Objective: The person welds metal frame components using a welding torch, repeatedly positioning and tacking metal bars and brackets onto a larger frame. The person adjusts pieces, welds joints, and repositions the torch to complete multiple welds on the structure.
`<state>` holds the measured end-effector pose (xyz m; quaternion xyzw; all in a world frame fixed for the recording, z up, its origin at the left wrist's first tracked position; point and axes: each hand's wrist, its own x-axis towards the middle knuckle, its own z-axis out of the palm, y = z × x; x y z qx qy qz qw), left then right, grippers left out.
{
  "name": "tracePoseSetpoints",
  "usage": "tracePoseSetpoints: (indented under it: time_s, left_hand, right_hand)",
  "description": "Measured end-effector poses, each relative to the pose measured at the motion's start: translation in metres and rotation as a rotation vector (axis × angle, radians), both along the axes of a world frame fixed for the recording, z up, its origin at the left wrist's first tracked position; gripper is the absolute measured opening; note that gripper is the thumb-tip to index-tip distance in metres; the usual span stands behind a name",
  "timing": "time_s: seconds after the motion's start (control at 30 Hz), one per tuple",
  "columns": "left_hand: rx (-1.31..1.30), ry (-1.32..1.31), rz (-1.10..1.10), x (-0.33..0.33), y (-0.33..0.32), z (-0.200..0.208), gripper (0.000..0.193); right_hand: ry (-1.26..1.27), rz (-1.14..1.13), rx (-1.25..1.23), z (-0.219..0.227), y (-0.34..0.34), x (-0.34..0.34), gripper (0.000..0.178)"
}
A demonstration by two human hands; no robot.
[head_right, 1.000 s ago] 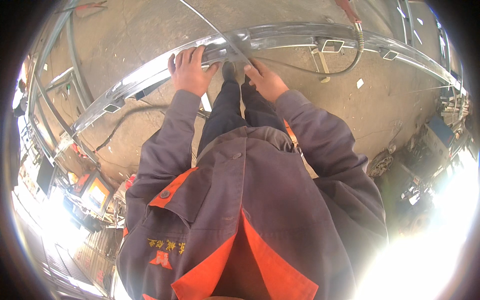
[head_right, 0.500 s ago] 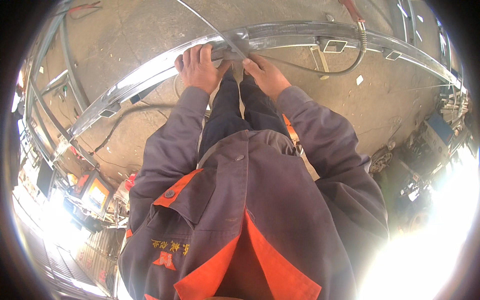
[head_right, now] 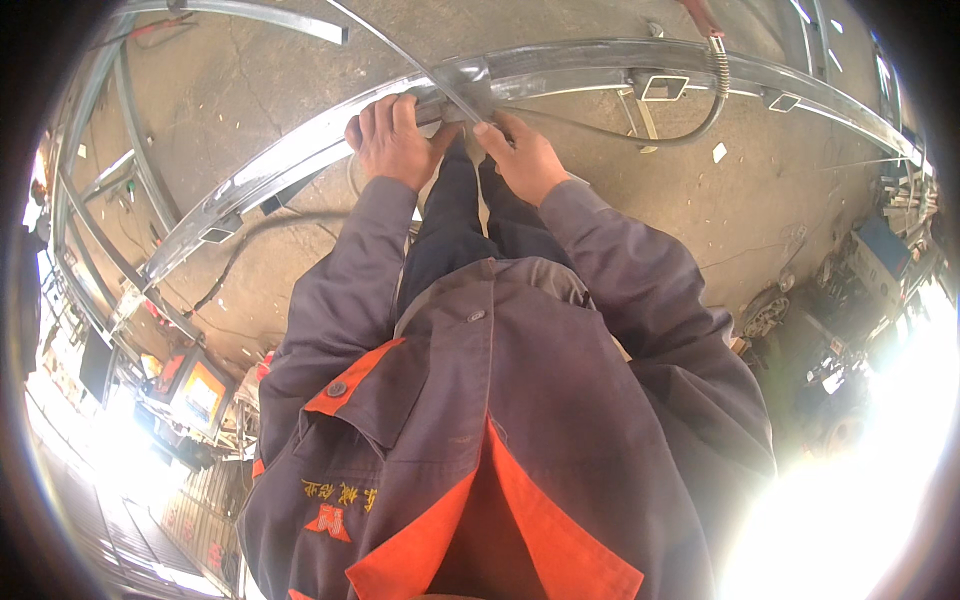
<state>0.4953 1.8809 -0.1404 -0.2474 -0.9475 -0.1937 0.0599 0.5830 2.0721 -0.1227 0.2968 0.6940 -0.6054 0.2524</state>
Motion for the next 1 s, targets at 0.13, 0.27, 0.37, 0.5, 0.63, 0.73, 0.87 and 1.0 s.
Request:
tracePoseSetpoints:
  time_s: [0.13,0.27,0.37,0.5,0.63,0.73,0.87,1.0]
  left_hand:
    - [-0.035,-0.042,-0.021,-0.002,0.0,0.008,0.071]
    - [-0.021,-0.078,0.001,-0.001,-0.01,0.017,0.071]
    - [-0.044,-0.098,0.071,0.0,-0.039,0.027,0.072]
    - [-0.102,-0.102,0.096,-0.008,-0.077,0.029,0.068]
    - [-0.154,-0.111,0.057,-0.011,-0.091,0.025,0.061]
    - [-0.21,-0.109,0.059,-0.011,-0.091,0.024,0.057]
    - [-0.168,-0.081,0.08,-0.012,-0.089,0.022,0.047]
    - [-0.097,-0.066,0.107,-0.015,-0.087,0.018,0.037]
  right_hand:
    - [0.036,-0.003,0.089,-0.001,-0.004,0.0,0.076]
    - [0.068,0.015,0.088,0.005,-0.002,0.004,0.072]
    - [0.085,0.037,0.116,0.011,0.003,0.013,0.068]
    - [0.092,0.107,0.162,0.011,0.006,0.024,0.065]
    - [0.164,0.173,0.236,0.007,0.006,0.03,0.065]
    - [0.183,0.245,0.291,0.006,0.007,0.029,0.064]
    - [0.206,0.255,0.287,0.01,0.006,0.026,0.063]
    - [0.156,0.27,0.279,0.014,0.003,0.026,0.063]
